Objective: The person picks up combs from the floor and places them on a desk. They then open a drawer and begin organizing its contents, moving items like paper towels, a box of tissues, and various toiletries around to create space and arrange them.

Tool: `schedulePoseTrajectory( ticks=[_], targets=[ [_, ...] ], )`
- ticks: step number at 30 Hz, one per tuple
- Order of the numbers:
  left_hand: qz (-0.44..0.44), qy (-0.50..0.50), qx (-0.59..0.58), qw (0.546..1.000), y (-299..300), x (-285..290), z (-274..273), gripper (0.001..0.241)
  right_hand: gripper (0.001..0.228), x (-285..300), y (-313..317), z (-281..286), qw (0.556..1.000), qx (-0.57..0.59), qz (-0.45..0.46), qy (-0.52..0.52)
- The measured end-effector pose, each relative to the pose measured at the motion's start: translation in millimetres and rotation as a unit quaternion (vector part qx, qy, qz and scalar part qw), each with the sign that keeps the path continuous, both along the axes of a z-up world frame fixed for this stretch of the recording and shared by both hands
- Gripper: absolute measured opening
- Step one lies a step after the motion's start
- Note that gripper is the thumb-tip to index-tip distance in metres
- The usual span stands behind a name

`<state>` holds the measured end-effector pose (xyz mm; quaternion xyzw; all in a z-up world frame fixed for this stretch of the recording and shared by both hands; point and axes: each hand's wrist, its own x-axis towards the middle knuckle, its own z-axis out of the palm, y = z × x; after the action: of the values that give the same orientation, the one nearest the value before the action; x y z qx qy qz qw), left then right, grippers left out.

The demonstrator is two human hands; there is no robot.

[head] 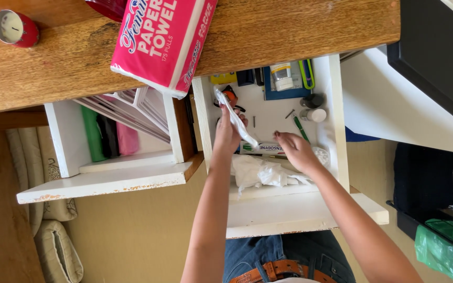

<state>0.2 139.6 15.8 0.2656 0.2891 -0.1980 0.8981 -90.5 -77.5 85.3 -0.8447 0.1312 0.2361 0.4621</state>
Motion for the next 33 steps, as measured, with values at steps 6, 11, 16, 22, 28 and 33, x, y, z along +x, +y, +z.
schedulePoseTrajectory(
  ticks=[6,11,16,22,28,33],
  targets=[
    [-0.008,-0.153,-0.282,0.947,-12,-5,-77,0.092,0.044,11,47,-25,0.84,0.447,-0.181,0.248],
    [-0.05,-0.076,-0.08,0.993,-1,4,-60,0.086,0.031,26,50,-56,0.841,0.447,-0.247,0.179],
    [-0.012,0.025,0.096,0.995,3,-11,-60,0.071,0.033,86,67,-64,0.847,0.419,-0.313,0.095],
    [-0.048,0.038,0.233,0.971,13,-61,-40,0.051,0.035,178,86,-113,0.85,0.449,-0.275,-0.014],
    [-0.316,-0.306,0.534,0.722,27,-86,4,0.053,0.031,132,66,-80,0.978,0.156,-0.058,-0.123],
    [-0.625,-0.337,0.595,0.378,19,-82,72,0.096,0.039,1,28,-67,0.988,0.044,0.148,0.013]
  ],
)
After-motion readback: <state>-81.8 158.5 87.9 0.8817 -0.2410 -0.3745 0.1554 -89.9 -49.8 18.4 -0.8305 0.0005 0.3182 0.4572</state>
